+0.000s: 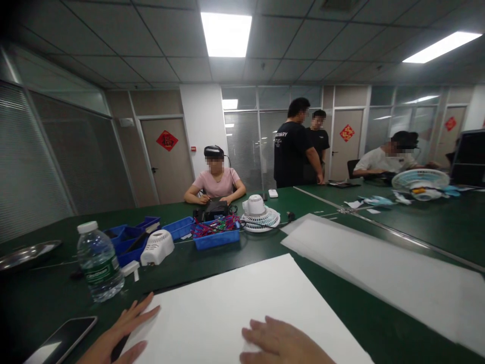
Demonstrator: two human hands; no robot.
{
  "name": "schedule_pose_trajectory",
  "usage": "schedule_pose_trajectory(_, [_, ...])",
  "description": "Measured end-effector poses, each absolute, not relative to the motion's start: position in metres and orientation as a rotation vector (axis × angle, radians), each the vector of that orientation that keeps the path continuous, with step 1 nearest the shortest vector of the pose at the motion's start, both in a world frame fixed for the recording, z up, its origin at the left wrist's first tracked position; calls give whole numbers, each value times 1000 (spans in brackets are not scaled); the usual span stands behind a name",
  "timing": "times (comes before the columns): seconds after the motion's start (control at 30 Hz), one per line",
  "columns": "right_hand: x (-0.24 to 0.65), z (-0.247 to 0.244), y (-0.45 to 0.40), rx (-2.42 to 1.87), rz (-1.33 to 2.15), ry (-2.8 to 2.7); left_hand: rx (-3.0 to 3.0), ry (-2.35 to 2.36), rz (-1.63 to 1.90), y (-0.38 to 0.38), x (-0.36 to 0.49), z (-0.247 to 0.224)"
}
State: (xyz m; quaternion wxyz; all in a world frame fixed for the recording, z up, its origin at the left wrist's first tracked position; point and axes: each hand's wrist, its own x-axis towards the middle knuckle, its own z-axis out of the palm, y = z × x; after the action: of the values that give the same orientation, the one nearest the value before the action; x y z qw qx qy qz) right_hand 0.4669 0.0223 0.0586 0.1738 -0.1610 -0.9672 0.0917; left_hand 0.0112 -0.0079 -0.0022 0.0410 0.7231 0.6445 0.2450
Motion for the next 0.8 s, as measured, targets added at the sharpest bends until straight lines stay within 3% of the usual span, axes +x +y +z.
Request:
schedule_pose_trajectory(0.3, [461, 81, 25, -548, 498, -3022, 2085, 1951, 866, 0, 5, -8])
schedule_pose_trajectory(0.67, [464, 59, 28, -554, 98, -3004, 1971, 2196, 821, 1, -2, -4])
schedule_pose_trajectory(0.8, [469, 56, 31, -551, 145, -2982, 1985, 2242, 751, 2, -3, -6])
